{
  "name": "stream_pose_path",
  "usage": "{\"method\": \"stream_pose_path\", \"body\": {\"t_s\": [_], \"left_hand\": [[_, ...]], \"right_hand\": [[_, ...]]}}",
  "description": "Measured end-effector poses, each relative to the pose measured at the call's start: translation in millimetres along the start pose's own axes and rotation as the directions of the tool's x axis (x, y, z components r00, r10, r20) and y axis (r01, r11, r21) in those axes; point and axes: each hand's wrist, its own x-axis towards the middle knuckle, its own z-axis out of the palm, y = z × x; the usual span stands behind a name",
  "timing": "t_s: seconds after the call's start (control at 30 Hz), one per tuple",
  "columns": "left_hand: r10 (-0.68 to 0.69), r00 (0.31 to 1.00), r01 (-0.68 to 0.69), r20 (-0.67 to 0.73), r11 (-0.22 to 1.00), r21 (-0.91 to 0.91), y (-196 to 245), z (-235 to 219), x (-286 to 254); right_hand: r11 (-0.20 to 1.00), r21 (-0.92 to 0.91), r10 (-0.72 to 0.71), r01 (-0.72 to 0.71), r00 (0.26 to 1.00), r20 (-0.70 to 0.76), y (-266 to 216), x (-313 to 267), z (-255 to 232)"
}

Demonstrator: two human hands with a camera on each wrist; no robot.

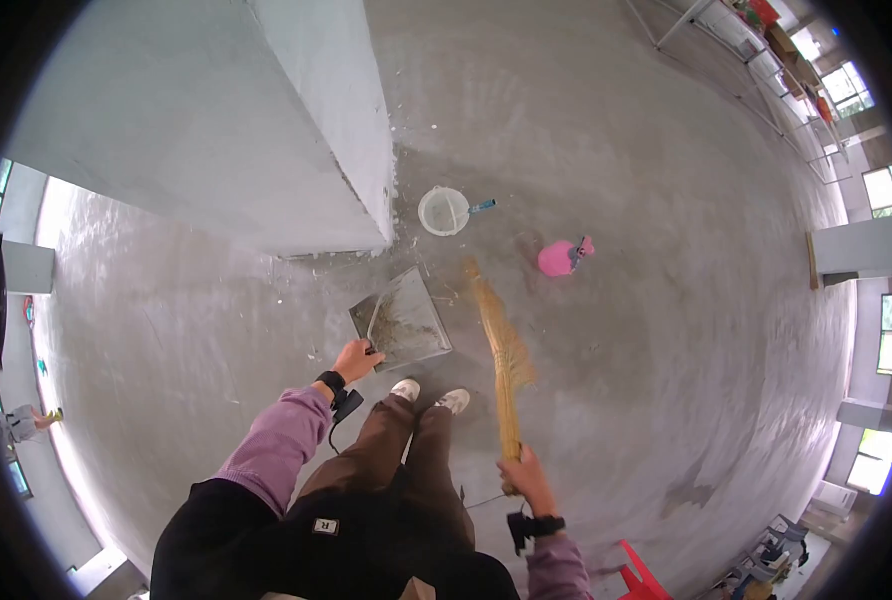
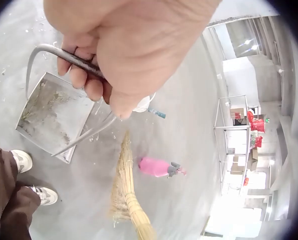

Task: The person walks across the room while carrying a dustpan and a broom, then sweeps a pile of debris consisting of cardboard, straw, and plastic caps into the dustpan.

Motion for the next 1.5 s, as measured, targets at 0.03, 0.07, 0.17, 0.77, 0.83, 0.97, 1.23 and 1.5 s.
{"method": "stream_pose_path", "body": {"t_s": [0.03, 0.07, 0.17, 0.77, 0.83, 0.97, 1.23, 1.5], "left_hand": [[-0.003, 1.0, 0.003, 0.011, 1.0, 0.005, -0.1, -1.5, -4.3], [-0.02, 0.999, 0.02, 0.026, 1.0, 0.022, -1.8, -2.9, -9.8], [-0.077, 0.996, 0.075, 0.047, 0.997, 0.031, -10.0, -11.8, -28.9], [-0.25, 0.965, 0.239, -0.085, 0.964, -0.115, -101.2, -36.0, -66.7], [-0.309, 0.949, 0.297, -0.067, 0.944, -0.141, -99.4, -45.7, -73.2], [-0.36, 0.929, 0.343, -0.081, 0.923, -0.175, -99.1, -54.5, -79.9], [-0.363, 0.919, 0.335, -0.151, 0.924, -0.185, -108.2, -55.8, -84.9], [-0.291, 0.945, 0.29, -0.148, 0.957, -0.026, -111.2, -59.1, -75.9]], "right_hand": [[1.0, -0.024, -0.015, 0.014, 1.0, -0.022, 4.8, 18.9, 13.5], [0.999, -0.045, -0.03, 0.028, 0.999, -0.045, 9.5, 37.0, 26.8], [0.968, -0.238, -0.115, 0.076, 0.981, -0.158, 8.3, 61.5, 59.8], [0.885, -0.421, -0.172, 0.198, 0.98, 0.1, 18.0, -47.1, 36.6], [0.876, -0.402, -0.274, 0.269, 0.961, 0.045, 12.5, -27.3, 47.0], [0.948, -0.281, -0.153, 0.147, 0.988, 0.0, -59.6, 5.4, 83.8], [0.691, -0.692, -0.173, 0.21, 0.977, 0.125, -37.7, 34.1, 105.8], [0.76, -0.611, -0.093, 0.223, 0.967, 0.237, 1.4, -26.8, 43.0]]}}
